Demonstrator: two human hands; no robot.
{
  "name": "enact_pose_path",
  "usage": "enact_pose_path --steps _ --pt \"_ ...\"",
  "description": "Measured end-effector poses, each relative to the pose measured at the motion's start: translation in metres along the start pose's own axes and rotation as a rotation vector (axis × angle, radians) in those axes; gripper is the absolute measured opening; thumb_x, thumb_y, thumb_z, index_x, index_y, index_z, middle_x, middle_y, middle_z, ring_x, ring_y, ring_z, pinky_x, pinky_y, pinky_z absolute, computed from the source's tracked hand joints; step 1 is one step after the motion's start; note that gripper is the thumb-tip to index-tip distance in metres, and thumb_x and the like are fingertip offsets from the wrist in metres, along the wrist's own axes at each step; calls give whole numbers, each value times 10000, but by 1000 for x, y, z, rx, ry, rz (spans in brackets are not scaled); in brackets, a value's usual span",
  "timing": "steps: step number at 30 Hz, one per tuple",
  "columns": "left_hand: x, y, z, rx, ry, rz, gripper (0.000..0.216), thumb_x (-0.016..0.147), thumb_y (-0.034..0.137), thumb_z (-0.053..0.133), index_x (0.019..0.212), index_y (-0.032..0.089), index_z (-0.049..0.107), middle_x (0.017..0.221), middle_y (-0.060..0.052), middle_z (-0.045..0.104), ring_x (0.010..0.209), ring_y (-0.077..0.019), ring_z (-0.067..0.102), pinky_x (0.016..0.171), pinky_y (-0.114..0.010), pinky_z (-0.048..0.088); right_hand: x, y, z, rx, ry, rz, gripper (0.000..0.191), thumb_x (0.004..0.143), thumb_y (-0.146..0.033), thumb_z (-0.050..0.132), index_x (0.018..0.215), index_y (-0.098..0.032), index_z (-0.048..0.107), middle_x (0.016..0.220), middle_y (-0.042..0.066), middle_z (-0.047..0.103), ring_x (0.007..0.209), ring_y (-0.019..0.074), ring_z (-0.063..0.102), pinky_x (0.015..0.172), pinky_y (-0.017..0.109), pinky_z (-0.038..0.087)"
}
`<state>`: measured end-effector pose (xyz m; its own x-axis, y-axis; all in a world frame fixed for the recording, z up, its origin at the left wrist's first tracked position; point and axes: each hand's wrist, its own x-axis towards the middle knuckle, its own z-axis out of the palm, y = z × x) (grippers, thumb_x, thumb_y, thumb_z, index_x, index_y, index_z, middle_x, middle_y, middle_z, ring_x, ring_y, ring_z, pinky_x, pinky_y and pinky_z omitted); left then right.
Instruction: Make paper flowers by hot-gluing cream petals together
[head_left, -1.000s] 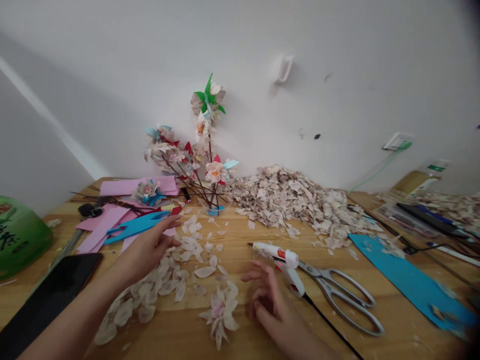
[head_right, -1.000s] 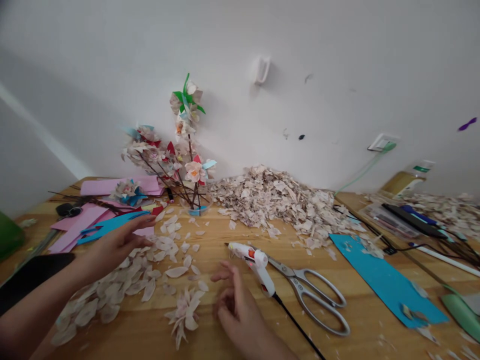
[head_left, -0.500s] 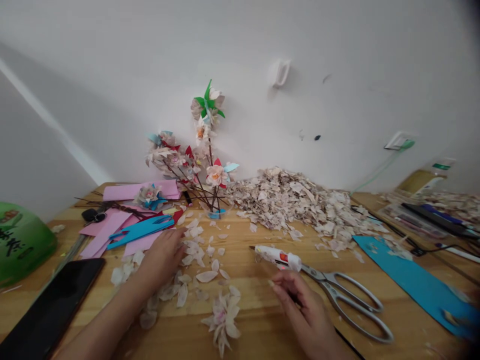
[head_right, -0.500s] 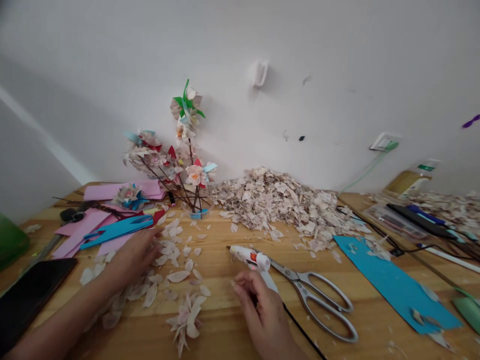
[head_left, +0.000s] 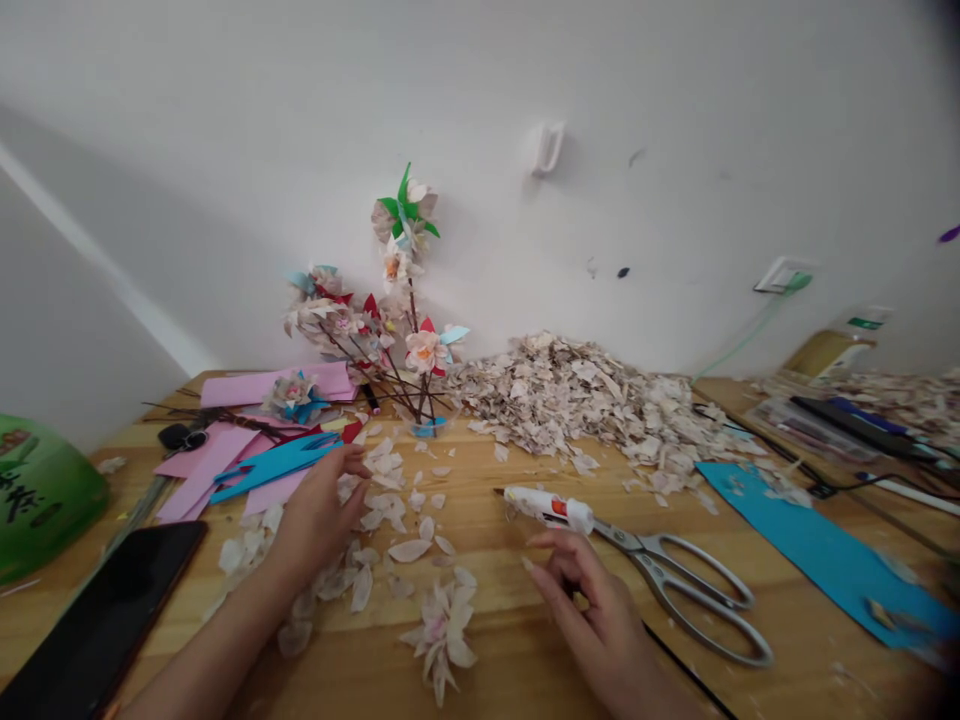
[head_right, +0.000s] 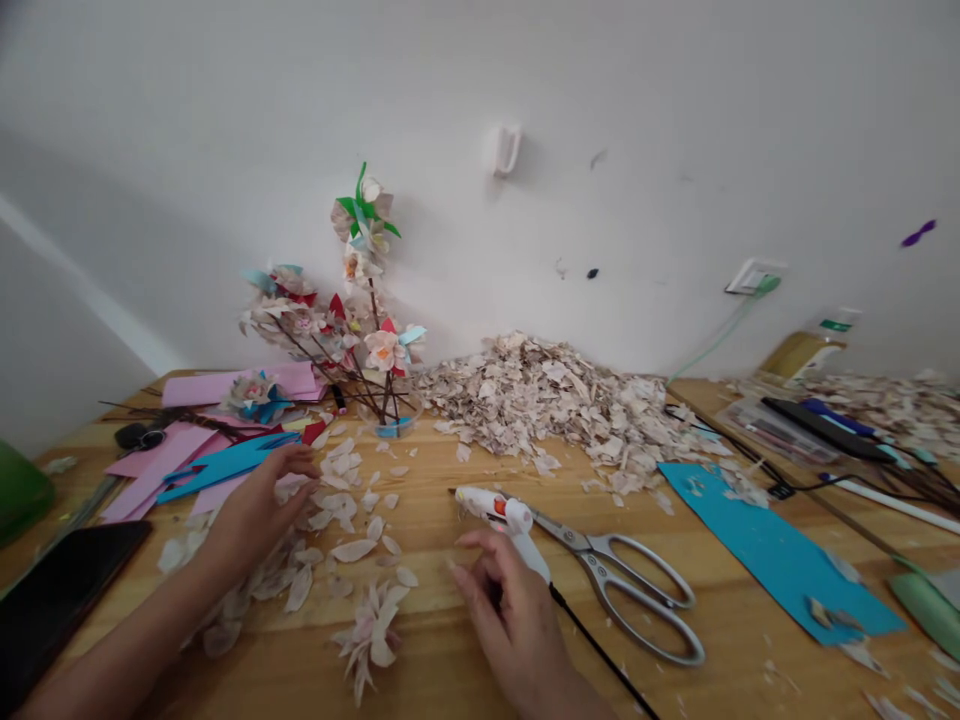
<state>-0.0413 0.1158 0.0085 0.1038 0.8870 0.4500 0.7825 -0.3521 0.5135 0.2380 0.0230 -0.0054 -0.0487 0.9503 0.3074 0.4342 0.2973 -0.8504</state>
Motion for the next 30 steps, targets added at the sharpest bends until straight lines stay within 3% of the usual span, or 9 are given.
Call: enact_pose_path --steps 5,8,12,16,18,20,23,26,30 --pt "-13 39 -11 -63 164 236 115 780 201 535 880 257 530 884 -20 687 980 -190 619 1011 -408 366 -6 -8 13 337 88 127 200 853 -405 527 985 -255 506 673 -23 533 517 114 491 447 207 402" --pt "-28 60 -10 -87 308 603 260 739 74 605 922 253 565 844 2 718 859 -155 667 965 -371 434 -10 -16 22 562 16 152 348 806 -432 592 1100 -307 454 852 0 580 473 65 468 383 157 400" --pt "-45 64 -7 -138 152 818 342 755 26 581 1038 216 555 874 0 751 988 -165 634 1018 -398 390 -11 -24 30 765 -102 199 561 674 -398 741 1132 -344 421 892 -14 582 453 34 463 339 111 406" --pt "-49 58 -4 -194 28 836 426 777 33 554 1144 245 513 946 -6 742 1035 -188 615 1011 -430 390 -9 -26 30 812 -80 231 446 682 -378 739 1024 -304 462 743 -58 579 378 13 452 325 103 406" --pt "-49 60 -4 -267 -16 751 489 766 37 562 1181 281 478 996 -12 719 1047 -195 604 985 -410 414 -8 -26 29 818 -66 245 403 692 -368 732 981 -286 464 688 -74 572 345 4 432 311 96 391" --pt "-48 65 -5 -375 -98 554 573 753 71 579 1249 295 402 1128 -58 650 1106 -218 558 958 -396 428 -7 -26 27 821 -59 257 409 681 -366 742 964 -276 460 672 -81 575 340 1 422 308 93 385" --pt "-47 76 -6 -661 -427 183 622 786 159 551 1329 282 273 1301 -115 497 1184 -249 478 974 -425 395 -6 -26 26 822 -69 271 430 662 -375 756 948 -263 455 655 -87 579 345 2 429 319 93 381" --pt "-47 85 -2 -1028 -613 -90 560 774 243 599 1260 288 324 1118 -86 615 990 -225 605 854 -397 469 -5 -26 27 818 -117 297 441 649 -389 761 926 -248 449 635 -87 584 347 7 433 329 100 373" --pt "-48 92 7 -1136 -683 -379 580 667 216 719 1150 241 398 845 -33 705 670 -157 656 616 -291 499 -6 -24 28 796 -157 347 493 608 -405 780 916 -243 431 614 -87 582 373 27 426 338 115 356"
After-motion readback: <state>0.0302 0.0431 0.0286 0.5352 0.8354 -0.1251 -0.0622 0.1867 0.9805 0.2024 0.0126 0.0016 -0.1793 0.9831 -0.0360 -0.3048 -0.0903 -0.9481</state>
